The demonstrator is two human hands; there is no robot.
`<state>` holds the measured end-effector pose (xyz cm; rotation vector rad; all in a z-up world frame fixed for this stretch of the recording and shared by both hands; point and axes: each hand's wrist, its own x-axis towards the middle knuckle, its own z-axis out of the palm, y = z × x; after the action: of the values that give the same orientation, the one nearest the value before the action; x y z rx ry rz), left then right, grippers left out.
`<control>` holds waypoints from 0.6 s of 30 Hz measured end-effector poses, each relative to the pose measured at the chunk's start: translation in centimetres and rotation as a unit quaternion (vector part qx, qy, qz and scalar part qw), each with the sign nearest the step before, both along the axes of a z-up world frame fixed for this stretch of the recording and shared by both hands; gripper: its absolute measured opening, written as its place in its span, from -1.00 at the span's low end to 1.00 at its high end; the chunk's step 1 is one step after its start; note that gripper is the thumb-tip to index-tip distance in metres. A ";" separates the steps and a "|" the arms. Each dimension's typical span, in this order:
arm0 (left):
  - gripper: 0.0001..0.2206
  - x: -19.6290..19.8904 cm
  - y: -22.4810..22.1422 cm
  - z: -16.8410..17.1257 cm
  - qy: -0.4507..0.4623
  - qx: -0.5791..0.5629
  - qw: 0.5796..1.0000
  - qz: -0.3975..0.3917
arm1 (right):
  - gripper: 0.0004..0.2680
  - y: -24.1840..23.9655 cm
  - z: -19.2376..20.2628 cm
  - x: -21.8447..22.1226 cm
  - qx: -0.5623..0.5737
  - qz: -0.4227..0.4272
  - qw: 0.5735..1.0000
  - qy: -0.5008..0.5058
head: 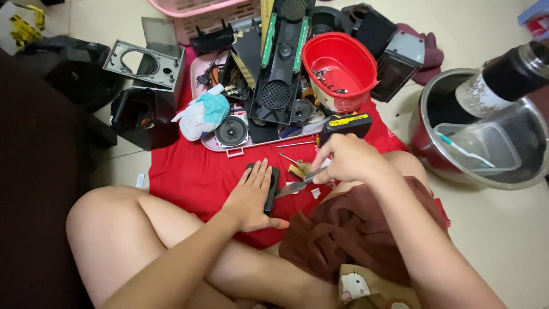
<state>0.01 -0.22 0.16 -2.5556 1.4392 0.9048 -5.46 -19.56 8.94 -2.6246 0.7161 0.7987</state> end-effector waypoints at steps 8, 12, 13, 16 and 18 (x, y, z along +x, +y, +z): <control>0.07 1.9 3.0 6.1 -0.068 0.011 0.990 -0.124 | -0.87 1.4 0.2 -1.8 -0.062 -0.005 0.996 -0.058; -0.33 4.7 6.3 10.2 -0.034 -0.003 0.991 -0.132 | -0.89 1.9 -0.7 -0.5 -0.099 0.007 0.992 -0.077; -0.33 5.0 7.0 11.1 -0.041 0.000 0.990 -0.132 | -0.89 2.0 -0.6 -0.3 -0.098 0.006 0.992 -0.083; -0.45 5.0 8.9 13.9 -0.113 0.028 0.975 -0.190 | -0.80 2.7 0.0 -0.2 -0.102 0.012 0.991 -0.088; -0.57 3.5 9.7 15.9 -0.098 -0.007 0.980 -0.173 | -0.82 3.5 1.3 -0.6 -0.083 -0.001 0.994 -0.073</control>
<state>3.52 9.45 16.10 -2.2229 1.7518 0.5745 -6.07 -16.06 10.28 -2.7950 0.7739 0.5601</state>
